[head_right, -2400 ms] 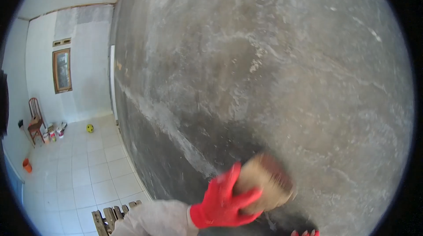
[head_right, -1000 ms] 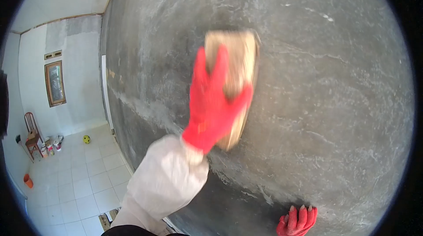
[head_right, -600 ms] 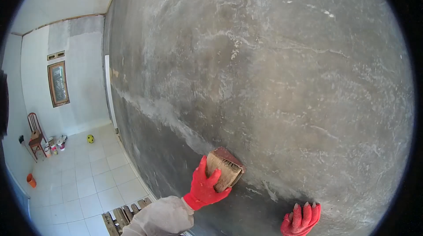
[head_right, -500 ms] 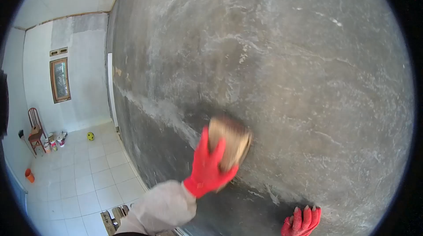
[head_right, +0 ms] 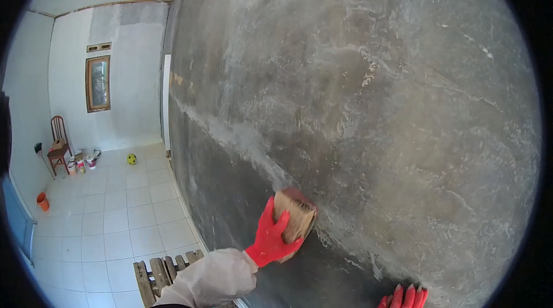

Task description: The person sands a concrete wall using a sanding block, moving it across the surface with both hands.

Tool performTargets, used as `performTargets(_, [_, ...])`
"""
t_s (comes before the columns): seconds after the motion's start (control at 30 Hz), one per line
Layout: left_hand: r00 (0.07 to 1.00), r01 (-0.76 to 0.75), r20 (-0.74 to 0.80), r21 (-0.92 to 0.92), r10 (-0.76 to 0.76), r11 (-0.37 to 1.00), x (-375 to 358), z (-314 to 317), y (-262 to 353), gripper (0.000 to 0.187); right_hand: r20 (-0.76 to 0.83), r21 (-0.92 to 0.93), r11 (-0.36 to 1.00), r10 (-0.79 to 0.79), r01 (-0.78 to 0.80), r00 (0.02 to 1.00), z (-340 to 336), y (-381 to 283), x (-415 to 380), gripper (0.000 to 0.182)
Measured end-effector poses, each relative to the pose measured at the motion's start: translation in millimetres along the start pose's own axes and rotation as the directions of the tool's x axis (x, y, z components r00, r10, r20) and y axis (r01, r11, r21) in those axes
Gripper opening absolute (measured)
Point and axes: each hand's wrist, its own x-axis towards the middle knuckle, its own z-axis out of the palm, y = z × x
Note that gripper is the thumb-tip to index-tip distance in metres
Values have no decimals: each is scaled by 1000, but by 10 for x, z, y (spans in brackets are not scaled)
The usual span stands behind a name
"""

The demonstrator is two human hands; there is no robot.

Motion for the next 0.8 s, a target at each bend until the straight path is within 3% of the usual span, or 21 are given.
performTargets(0.07, [999,48,3,-4,-48,999,-34,-44,9,82,-3,-10,1000,-27,27,1000,20,24,16,33])
performTargets(0.1, [1000,-2,-2,-36,2,999,76,29,-77,86,4,-12,999,-30,30,1000,14,24,13,32])
performTargets(0.2, [995,-93,18,-25,94,995,1325,-137,-22,89,21,-24,999,-27,28,999,45,-7,-5,32])
performTargets(0.27, [992,-107,-60,17,107,994,2033,-178,-34,87,44,-37,999,-38,40,998,37,-4,12,32])
performTargets(0.37, [987,38,-158,-22,-41,999,2354,-132,-74,86,38,-68,997,-30,33,999,52,-23,17,32])
performTargets(0.47, [999,5,-53,0,-5,1000,1706,-135,-75,90,48,-66,998,-19,22,999,52,-23,-24,31])
performTargets(0.53, [998,-51,-37,-31,50,998,872,-97,-63,86,16,-62,998,-13,14,1000,69,-19,-34,31])
performTargets(0.6, [998,56,-32,-57,-57,997,-147,32,-72,88,37,-41,999,-16,18,999,39,-15,-32,31])
performTargets(0.63, [998,49,-26,-50,-50,998,-305,-25,-34,88,52,-20,999,-29,30,998,31,-23,-37,32])
performTargets(0.7, [991,121,52,3,-121,993,-397,-24,-12,88,48,-14,999,-33,33,998,23,-15,-43,32])
performTargets(0.8, [999,-34,-7,-68,33,997,594,-30,-34,93,41,-20,999,-40,41,998,14,1,-37,32])
